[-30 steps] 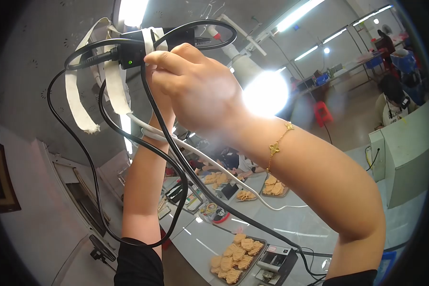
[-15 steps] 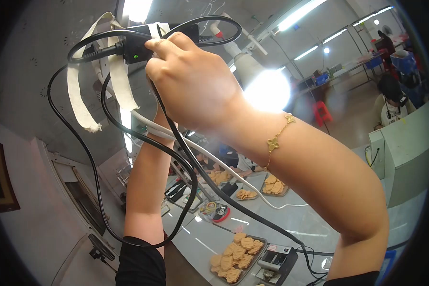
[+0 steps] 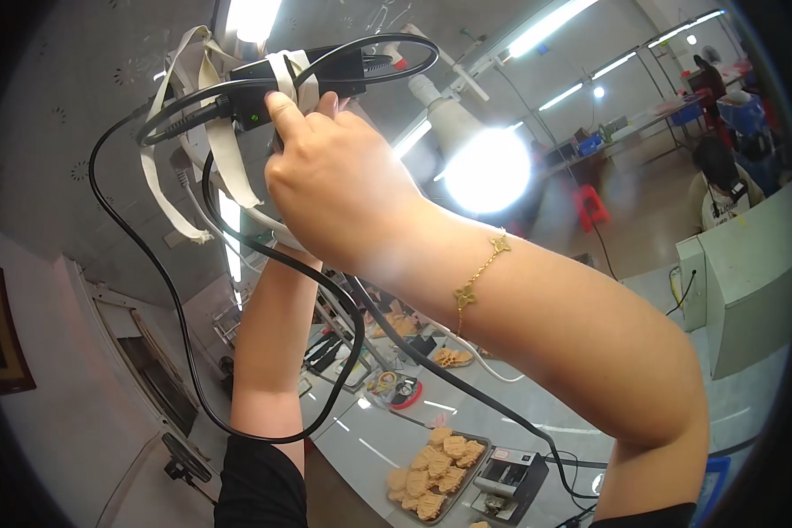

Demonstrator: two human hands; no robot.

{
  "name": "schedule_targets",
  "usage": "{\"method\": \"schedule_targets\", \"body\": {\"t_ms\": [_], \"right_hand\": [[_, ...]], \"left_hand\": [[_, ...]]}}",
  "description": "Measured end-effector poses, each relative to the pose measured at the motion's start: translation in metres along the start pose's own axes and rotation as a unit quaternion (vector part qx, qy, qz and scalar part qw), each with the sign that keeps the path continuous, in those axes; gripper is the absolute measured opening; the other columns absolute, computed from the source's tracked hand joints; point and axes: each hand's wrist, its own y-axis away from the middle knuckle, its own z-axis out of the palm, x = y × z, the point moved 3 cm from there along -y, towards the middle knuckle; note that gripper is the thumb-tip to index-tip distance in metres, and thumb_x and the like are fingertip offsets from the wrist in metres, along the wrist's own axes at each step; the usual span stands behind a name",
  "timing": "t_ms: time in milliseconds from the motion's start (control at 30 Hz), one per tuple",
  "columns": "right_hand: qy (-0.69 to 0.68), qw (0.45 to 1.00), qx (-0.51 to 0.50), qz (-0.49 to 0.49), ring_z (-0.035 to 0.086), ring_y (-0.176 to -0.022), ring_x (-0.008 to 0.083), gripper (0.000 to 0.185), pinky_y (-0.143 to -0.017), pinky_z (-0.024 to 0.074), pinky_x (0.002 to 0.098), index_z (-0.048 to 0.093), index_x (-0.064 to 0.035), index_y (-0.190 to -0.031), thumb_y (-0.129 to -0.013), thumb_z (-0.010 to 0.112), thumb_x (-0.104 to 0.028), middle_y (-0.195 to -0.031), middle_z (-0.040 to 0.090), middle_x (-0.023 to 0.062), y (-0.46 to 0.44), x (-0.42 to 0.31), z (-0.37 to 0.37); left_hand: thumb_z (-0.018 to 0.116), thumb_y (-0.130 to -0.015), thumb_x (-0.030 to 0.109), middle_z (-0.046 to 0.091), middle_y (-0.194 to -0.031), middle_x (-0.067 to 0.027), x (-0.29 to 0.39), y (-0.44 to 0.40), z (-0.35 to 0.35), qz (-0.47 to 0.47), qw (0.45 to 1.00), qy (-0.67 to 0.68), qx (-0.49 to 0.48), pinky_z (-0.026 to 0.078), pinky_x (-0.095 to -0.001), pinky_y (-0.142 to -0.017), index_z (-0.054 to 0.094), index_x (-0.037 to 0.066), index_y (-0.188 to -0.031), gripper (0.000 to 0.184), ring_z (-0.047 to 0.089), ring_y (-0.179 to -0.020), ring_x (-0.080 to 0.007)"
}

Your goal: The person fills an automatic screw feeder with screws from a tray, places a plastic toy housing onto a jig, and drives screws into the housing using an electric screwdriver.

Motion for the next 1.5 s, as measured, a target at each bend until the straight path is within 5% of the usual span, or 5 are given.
{"method": "schedule_targets", "body": {"t_ms": [300, 467, 600, 800, 1500], "right_hand": [[-0.004, 0.998, -0.054, 0.012, 0.062, -0.067, 0.0195, 0.015, -0.056, 0.048, 0.0261, 0.065, 0.0009, -0.072, -0.064, 0.057, -0.009, -0.119, 0.05, 0.0249, 0.006, -0.002, 0.002], [-0.04, 0.997, -0.069, 0.0, 0.062, -0.066, 0.0185, 0.014, -0.053, 0.0488, 0.0263, 0.064, -0.0004, -0.074, -0.067, 0.057, -0.011, -0.121, 0.05, 0.0186, 0.016, -0.006, 0.001], [-0.048, 0.99, -0.135, -0.001, 0.059, -0.065, 0.0185, 0.007, -0.056, 0.0472, 0.0277, 0.059, -0.0011, -0.066, -0.063, 0.056, -0.008, -0.116, 0.052, 0.0141, 0.022, -0.009, 0.004], [0.008, 0.999, -0.02, -0.029, 0.053, -0.086, 0.0189, 0.014, -0.063, 0.0426, 0.0267, 0.063, -0.0028, -0.072, -0.064, 0.056, -0.013, -0.11, 0.054, 0.0131, 0.017, -0.005, 0.01], [0.02, 0.999, -0.01, -0.033, 0.049, -0.098, 0.019, 0.014, -0.084, 0.0363, 0.0323, 0.061, -0.0037, -0.06, -0.054, 0.054, -0.014, -0.115, 0.056, 0.0052, 0.015, 0.008, -0.004]], "left_hand": [[0.046, -0.091, 0.025, 0.049, -0.11, -0.0068, 0.008, 0.003, 0.007, 0.133, 0.976, -0.169, -0.032, 0.044, -0.0306, -0.089, 0.044, 0.009, -0.117, 0.03, 0.053, -0.099, -0.0193], [0.046, -0.091, 0.016, 0.053, -0.108, -0.0067, 0.015, 0.006, 0.003, 0.349, 0.668, -0.651, -0.086, 0.039, -0.0303, -0.095, 0.047, 0.004, -0.116, 0.028, 0.053, -0.098, -0.0171], [0.065, -0.08, 0.007, 0.059, -0.093, -0.0027, 0.014, 0.0, 0.023, 0.285, 0.873, -0.393, -0.049, 0.045, -0.0232, -0.074, 0.053, 0.003, -0.103, 0.027, 0.057, -0.081, -0.0105], [0.052, -0.087, 0.014, 0.052, -0.108, -0.0057, 0.013, 0.005, 0.006, 0.362, 0.688, -0.623, -0.092, 0.04, -0.0292, -0.088, 0.046, 0.004, -0.117, 0.033, 0.047, -0.103, -0.0143], [0.064, -0.08, 0.011, 0.054, -0.084, -0.0031, 0.009, 0.003, 0.023, 0.237, 0.907, -0.349, 0.01, 0.045, -0.0239, -0.068, 0.052, 0.003, -0.099, 0.024, 0.055, -0.082, -0.0104]]}}
